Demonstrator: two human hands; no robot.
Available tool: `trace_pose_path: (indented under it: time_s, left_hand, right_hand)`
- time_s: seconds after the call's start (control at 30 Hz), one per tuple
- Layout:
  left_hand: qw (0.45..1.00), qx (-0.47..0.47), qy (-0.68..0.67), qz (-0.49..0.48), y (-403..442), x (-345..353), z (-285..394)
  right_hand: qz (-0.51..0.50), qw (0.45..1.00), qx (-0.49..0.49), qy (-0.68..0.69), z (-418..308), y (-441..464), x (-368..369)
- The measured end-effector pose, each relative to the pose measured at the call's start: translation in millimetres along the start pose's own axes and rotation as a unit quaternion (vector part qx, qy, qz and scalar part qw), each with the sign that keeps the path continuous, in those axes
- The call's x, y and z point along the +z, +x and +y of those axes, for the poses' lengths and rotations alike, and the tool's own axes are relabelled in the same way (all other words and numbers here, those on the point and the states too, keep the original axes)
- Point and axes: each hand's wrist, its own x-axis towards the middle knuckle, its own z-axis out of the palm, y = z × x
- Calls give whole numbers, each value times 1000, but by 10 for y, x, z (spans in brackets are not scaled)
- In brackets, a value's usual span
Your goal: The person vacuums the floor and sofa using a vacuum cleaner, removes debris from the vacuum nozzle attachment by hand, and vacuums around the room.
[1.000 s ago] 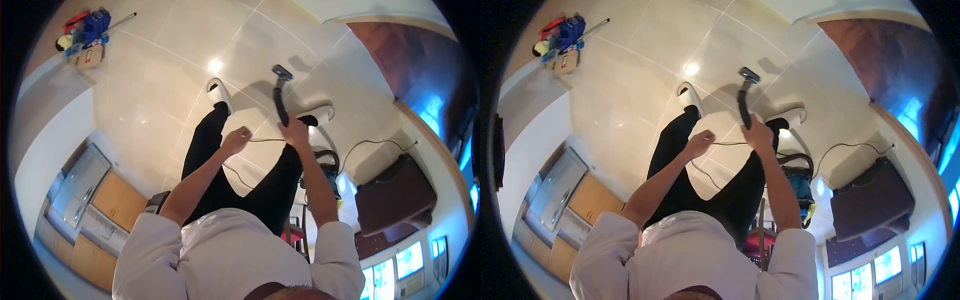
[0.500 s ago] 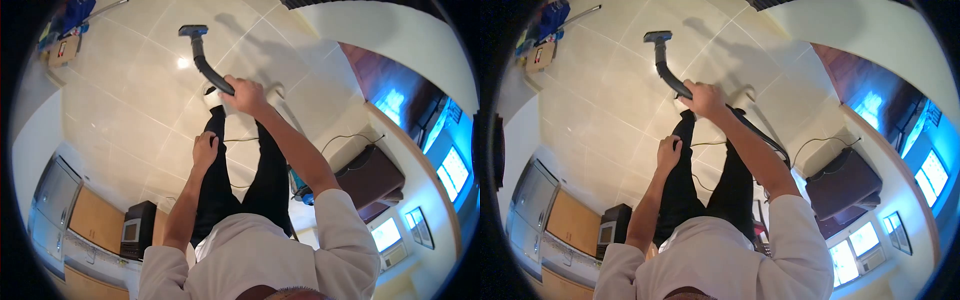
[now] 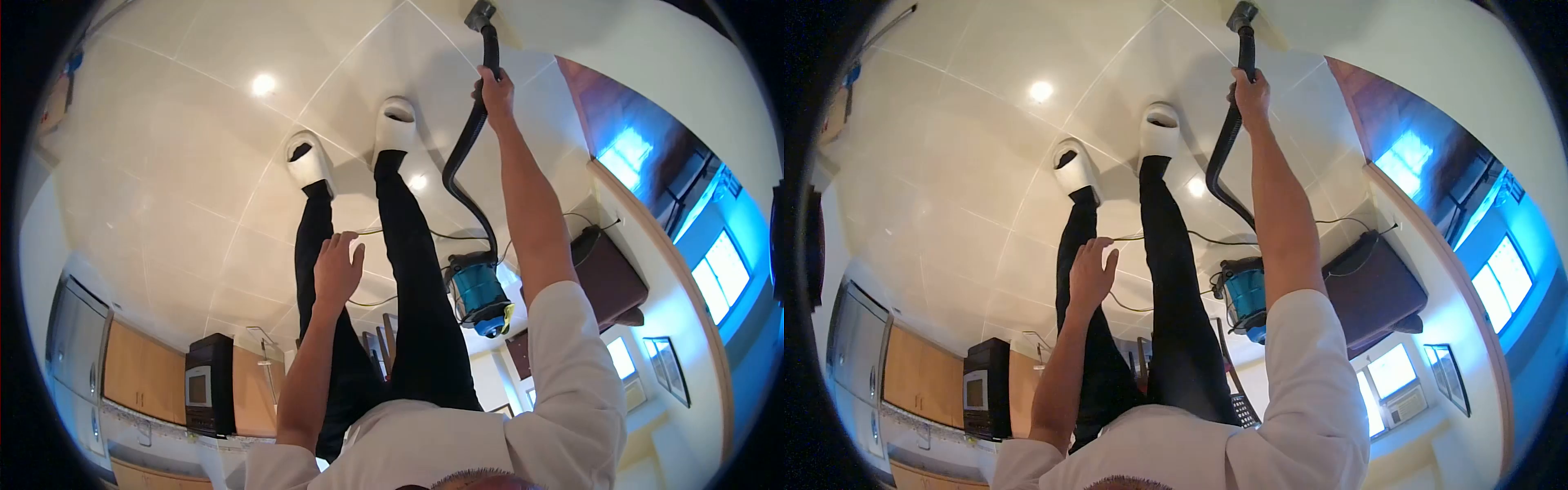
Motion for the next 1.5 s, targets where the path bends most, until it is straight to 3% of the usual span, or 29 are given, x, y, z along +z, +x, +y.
trace_pose_path:
  time_s: [0.07, 0.17, 0.3, 0.37, 0.57, 0.7, 0.8, 0.93, 1.0, 1.1, 1.17, 1.3, 1.37, 1.5]
  left_hand:
    - [1000, 10, -18, 2, 59, 194, 35]
    - [995, -19, -53, -82, 108, 366, 85]
    - [995, -32, -42, -79, 162, 426, 64]
    - [996, -45, -56, -45, 205, 469, 8]
    - [994, -68, -57, -59, 234, 554, 43]
    - [994, -65, -38, -76, 270, 557, 92]
    - [996, -28, 26, -80, 302, 384, 265]
    - [997, -16, 15, -79, 460, -151, 627]
    - [998, 8, -61, -3, 607, -355, 734]
    - [996, 55, -28, 60, 831, -666, 710]
    - [996, 52, -44, 60, 963, -752, 653]
    - [998, 28, -37, 50, 1100, -646, 329]
    - [999, 46, -6, -1, 1155, -664, 216]
    - [994, 32, 0, -103, 1161, -959, 78]
  right_hand:
    - [-6, 1000, -9, -25, -57, 171, -35]
    - [-28, 996, -42, -70, -46, 332, -46]
    - [-16, 969, -112, -219, 180, 514, -243]
    - [47, 918, -153, -363, 254, 465, -482]
    - [41, 910, -114, -397, 602, 263, -1487]
    - [19, 881, -86, -464, 665, 159, -1688]
    - [18, 852, -132, -506, 627, 193, -1542]
    - [33, 826, -193, -529, 503, 256, -1017]
    - [31, 819, -206, -534, 358, 328, -676]
    - [28, 804, -226, -549, 135, 363, -81]
    - [29, 799, -172, -575, 56, 306, 255]
    - [62, 814, -193, -544, 25, 134, 541]
    - [81, 818, -203, -531, -73, 148, 658]
    - [75, 817, -126, -558, -264, -33, 832]
